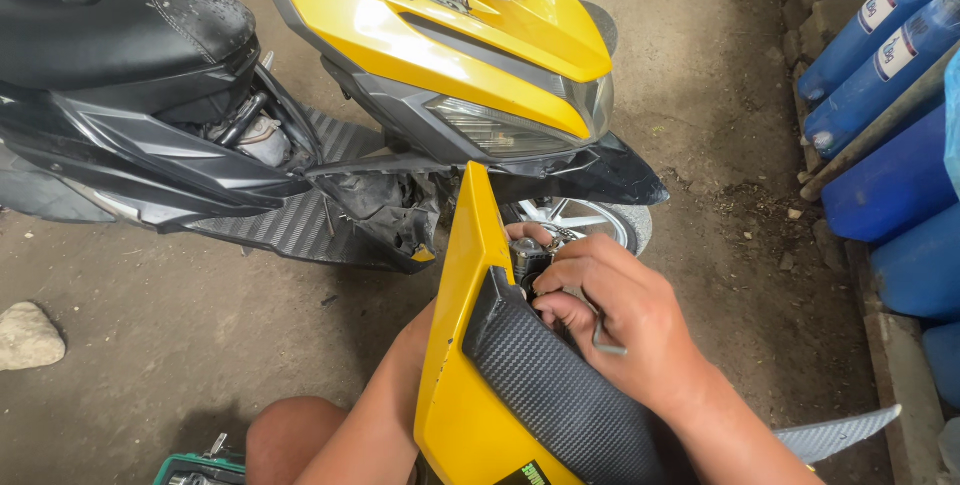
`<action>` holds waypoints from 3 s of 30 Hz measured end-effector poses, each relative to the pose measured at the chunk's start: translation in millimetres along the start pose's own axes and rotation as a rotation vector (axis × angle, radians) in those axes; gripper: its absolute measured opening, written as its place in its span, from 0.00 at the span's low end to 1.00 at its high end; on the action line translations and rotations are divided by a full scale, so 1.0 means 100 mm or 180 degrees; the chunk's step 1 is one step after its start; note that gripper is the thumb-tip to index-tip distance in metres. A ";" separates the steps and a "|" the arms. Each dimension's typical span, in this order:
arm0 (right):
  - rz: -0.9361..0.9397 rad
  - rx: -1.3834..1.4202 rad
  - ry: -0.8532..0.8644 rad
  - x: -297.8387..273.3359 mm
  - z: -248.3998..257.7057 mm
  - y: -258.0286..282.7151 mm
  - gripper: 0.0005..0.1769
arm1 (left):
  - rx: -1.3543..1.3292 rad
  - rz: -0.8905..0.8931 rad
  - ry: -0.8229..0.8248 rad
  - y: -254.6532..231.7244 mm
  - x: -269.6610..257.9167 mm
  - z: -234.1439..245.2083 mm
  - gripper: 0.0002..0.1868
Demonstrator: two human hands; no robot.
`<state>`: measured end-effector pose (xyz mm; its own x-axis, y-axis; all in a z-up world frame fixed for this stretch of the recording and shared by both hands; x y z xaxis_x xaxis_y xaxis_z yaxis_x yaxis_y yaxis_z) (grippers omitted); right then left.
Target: The person works on a yellow motorcycle fairing panel by hand, using a hex key to loosen and remove screws from a small black component before positioning the panel back onto the front of the motorcycle.
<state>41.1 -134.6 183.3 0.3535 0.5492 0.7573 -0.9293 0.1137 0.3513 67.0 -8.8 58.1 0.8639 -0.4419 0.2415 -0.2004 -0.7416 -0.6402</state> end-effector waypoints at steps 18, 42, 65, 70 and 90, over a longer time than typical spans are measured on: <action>-0.1356 -0.0788 -0.0449 -0.94 -0.21 -0.11 0.11 | -0.1461 -0.0113 0.0573 0.04 -0.22 0.05 0.21; 0.0250 0.0244 0.1774 -0.96 0.10 -0.41 0.15 | 0.2193 0.1184 -0.1328 0.13 -0.78 -0.22 0.26; 0.0167 0.0134 0.2264 -1.16 -0.05 -0.27 0.20 | 0.1328 0.2340 -0.1025 1.07 -1.22 -0.39 0.22; -0.0022 0.0669 0.1994 -1.02 -0.10 -0.14 0.16 | 0.0850 0.2392 -0.1099 1.24 -1.33 -0.24 0.20; -0.1719 0.1602 0.3451 -1.03 -0.63 -0.11 0.10 | 0.0688 0.2321 -0.1005 1.27 -1.30 -0.27 0.25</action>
<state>7.8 -140.7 66.6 0.1820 0.9412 -0.2847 -0.4737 0.3376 0.8134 -83.5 -58.7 -34.7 0.6470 -0.5883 -0.4851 -0.6959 -0.1955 -0.6910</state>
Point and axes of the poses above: each hand's wrist, its own x-axis towards the middle knuckle, its own z-axis out of the back of the hand, y = z × x, the point moved 8 cm from there along x, towards the middle knuckle, and after that the axes turned 6 degrees about z, right-handed, at the moved point
